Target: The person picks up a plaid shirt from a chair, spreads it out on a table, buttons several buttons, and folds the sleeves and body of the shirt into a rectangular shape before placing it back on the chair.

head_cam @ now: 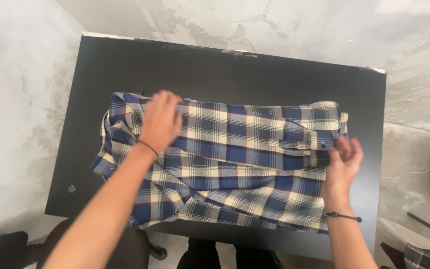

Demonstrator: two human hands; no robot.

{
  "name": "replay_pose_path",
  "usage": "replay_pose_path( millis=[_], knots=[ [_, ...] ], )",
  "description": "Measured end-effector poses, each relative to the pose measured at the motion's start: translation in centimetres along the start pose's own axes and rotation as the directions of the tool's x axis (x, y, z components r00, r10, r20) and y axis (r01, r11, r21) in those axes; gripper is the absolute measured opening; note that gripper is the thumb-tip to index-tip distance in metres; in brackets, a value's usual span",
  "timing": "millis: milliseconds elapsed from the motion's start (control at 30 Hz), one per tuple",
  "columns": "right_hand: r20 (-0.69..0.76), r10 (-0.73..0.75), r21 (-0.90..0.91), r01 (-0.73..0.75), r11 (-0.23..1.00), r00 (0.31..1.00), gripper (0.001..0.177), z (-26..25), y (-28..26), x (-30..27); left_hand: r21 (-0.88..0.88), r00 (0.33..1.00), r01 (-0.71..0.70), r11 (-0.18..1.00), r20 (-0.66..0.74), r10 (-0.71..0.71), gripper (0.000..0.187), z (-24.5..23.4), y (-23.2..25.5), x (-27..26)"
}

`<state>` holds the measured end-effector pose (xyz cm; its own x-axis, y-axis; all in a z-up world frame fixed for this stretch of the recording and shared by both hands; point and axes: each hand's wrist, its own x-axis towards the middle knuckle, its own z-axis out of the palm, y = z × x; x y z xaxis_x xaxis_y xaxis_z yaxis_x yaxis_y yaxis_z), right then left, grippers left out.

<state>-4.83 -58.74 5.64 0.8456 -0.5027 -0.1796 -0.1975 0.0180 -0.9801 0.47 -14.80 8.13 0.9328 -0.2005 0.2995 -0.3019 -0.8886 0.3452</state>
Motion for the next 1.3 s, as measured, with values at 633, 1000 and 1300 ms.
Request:
replay_pose_path(
  millis=[633, 1000, 1300],
  knots=[
    [0.763, -0.074, -0.617, 0.757, 0.216, 0.642, 0.082, 13.8, 3.4, -3.5, 0.119, 0.761, 0.527, 0.842, 0.375, -0.529, 0.141, 3.9, -1.0, -3.9],
    [0.649, -0.263, -0.680, 0.699, 0.221, 0.714, 0.080, 12.2, 3.1, -3.5, 0.106, 0.890, 0.399, 0.911, 0.194, -0.413, 0.110, 1.7, -8.7, -6.6],
    [0.837, -0.099, -0.536, 0.843, 0.050, 0.538, 0.077, 17.0, 5.6, -6.3, 0.183, 0.781, 0.475, 0.861, 0.363, -0.508, 0.139, 2.6, -9.8, -5.5]
  ],
)
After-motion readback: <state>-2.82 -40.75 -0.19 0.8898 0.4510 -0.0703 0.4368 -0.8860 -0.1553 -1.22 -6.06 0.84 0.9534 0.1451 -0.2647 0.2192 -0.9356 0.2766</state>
